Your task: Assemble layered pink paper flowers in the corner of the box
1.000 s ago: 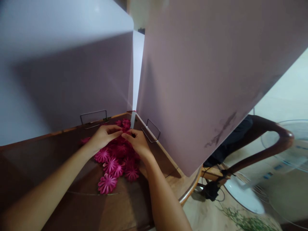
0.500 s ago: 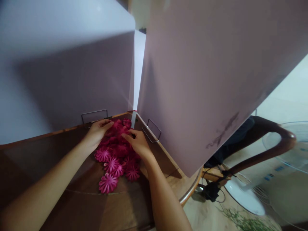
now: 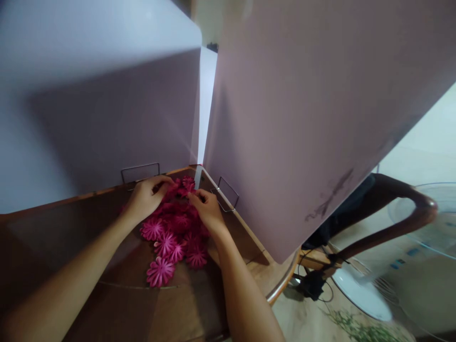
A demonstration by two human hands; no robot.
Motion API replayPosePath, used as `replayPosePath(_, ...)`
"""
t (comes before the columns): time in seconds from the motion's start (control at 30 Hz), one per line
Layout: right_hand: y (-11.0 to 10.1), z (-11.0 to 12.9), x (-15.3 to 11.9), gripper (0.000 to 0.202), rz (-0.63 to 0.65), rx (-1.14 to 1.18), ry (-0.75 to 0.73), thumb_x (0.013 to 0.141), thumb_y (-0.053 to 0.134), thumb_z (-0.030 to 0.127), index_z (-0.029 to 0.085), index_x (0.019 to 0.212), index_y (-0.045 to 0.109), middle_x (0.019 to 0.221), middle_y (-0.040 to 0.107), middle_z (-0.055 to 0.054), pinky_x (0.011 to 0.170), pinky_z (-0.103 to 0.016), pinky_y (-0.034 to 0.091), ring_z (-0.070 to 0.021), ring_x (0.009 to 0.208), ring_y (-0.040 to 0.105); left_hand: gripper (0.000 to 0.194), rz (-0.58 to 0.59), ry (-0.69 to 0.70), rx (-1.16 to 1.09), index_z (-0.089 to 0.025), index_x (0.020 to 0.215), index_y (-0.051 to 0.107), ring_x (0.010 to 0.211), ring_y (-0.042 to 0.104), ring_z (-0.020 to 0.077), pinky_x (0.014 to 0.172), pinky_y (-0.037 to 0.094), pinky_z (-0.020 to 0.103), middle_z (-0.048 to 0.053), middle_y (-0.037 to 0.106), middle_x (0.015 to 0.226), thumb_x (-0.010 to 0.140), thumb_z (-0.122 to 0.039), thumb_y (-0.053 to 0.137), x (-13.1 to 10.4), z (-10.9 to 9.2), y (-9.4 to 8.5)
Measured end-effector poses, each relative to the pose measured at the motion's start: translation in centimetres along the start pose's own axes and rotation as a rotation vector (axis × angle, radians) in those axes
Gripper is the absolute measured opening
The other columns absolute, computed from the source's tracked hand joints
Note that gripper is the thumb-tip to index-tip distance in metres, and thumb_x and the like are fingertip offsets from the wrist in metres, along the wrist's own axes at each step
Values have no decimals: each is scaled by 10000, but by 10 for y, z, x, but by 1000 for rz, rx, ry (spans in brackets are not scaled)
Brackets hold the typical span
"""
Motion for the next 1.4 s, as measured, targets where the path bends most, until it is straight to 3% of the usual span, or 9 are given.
replayPosePath(0.2, 5, 2, -2, 289, 34, -80, -22, 838, 602, 440, 186, 703, 578, 652, 466, 32, 578, -250, 293, -123, 613, 401, 119, 193, 157, 34, -203, 926, 686, 900, 653, 206, 857, 481, 343, 52, 703, 937, 895, -282, 603, -6, -27, 23)
replayPosePath(0.43, 3, 7, -2, 363, 20, -153, -44, 834, 622, 478, 190, 637, 523, 611, 420, 38, 571, -261, 271, -120, 588, 369, 177, 179, 166, 54, -199, 834, 682, 809, 648, 193, 789, 484, 335, 49, 699, 841, 931, -264, 549, -6, -26, 21)
replayPosePath(0.63, 4, 3, -2, 340, 50, -156, -18, 808, 646, 471, 179, 645, 586, 594, 457, 31, 564, -258, 282, -120, 577, 386, 224, 61, 22, -48, -231, 1080, 701, 953, 668, 210, 880, 493, 343, 57, 726, 1036, 926, -290, 549, -1, -3, 12)
replayPosePath(0.77, 0, -3, 0, 307, 52, -142, 19, 787, 663, 476, 172, 751, 645, 649, 531, 15, 575, -249, 312, -128, 605, 443, 517, -30, -177, -243, -216, 1305, 581, 763, 660, 182, 738, 505, 303, 27, 704, 846, 813, -329, 697, 1, 23, 6)
replayPosePath(0.83, -5, -2, 3, 337, 10, -139, -16, 819, 619, 504, 172, 835, 673, 680, 558, 4, 593, -250, 334, -135, 627, 468, 550, -39, -244, -389, -187, 1257, 606, 714, 651, 171, 689, 500, 284, 15, 688, 772, 752, -347, 755, 2, 30, 7)
replayPosePath(1.0, -9, -7, 4, 400, -43, -65, 29, 801, 654, 519, 181, 1005, 717, 680, 596, 1, 581, -251, 352, -135, 610, 491, 293, -2, -351, -516, -163, 863, 713, 670, 654, 169, 657, 517, 297, 38, 716, 751, 665, -352, 816, -1, 33, 16)
replayPosePath(1.1, 4, -12, -1, 442, 44, 133, 140, 760, 709, 511, 207, 1081, 715, 781, 675, -28, 617, -271, 417, -157, 666, 571, 291, 62, -321, -543, -178, 897, 716, 747, 682, 183, 724, 543, 326, 57, 743, 846, 674, -337, 817, -3, 26, 24)
replayPosePath(1.23, 14, -9, -8, 348, 105, 289, 195, 730, 751, 470, 197, 946, 742, 788, 692, -31, 621, -283, 439, -142, 630, 579, 292, 123, -265, -569, -194, 967, 701, 846, 695, 183, 803, 542, 326, 58, 744, 931, 716, -312, 793, -4, 18, 30)
replayPosePath(1.4, 7, -10, -6, 267, 31, 304, 198, 687, 800, 421, 180, 752, 707, 599, 570, 31, 509, -240, 311, -86, 505, 436, 307, 125, -220, -566, -199, 1029, 660, 901, 687, 187, 820, 533, 322, 63, 722, 998, 758, -300, 762, -3, 16, 33)
Point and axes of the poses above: each hand's wrist, its own x-axis towards the middle knuckle, its own y-axis out of the palm, z = x × y, the point moved 8 cm from there along x, towards the middle knuckle
